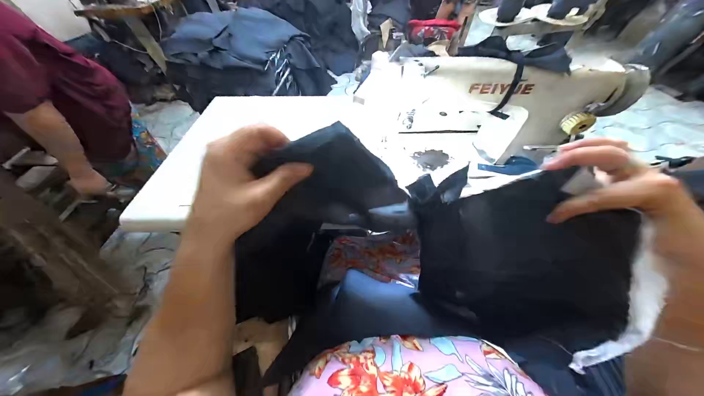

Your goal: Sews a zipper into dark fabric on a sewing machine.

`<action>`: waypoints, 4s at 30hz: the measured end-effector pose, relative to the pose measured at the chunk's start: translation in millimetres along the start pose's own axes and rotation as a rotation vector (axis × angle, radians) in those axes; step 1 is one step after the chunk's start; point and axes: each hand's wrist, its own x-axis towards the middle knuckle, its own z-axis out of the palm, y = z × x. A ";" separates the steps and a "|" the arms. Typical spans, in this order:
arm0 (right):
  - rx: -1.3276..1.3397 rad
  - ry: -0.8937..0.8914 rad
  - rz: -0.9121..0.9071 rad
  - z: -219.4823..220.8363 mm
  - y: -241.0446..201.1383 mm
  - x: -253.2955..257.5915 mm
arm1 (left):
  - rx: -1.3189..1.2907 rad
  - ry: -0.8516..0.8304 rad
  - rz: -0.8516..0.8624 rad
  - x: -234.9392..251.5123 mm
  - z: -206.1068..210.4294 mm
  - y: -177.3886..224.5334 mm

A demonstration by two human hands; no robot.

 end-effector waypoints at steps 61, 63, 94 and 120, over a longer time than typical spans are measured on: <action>-0.106 -0.125 0.276 220.6 37.0 64.8 | -0.051 -0.456 -0.062 -9.4 156.6 -80.8; -0.106 -0.090 0.288 223.3 39.0 62.4 | 0.135 -0.621 -0.089 -20.6 164.0 -79.3; -0.099 0.061 0.348 230.2 45.8 56.1 | 0.094 -0.371 -0.016 3.2 190.3 -119.6; -0.105 -0.060 0.809 206.4 155.4 160.1 | 0.216 -0.691 -0.073 2.2 197.2 -139.9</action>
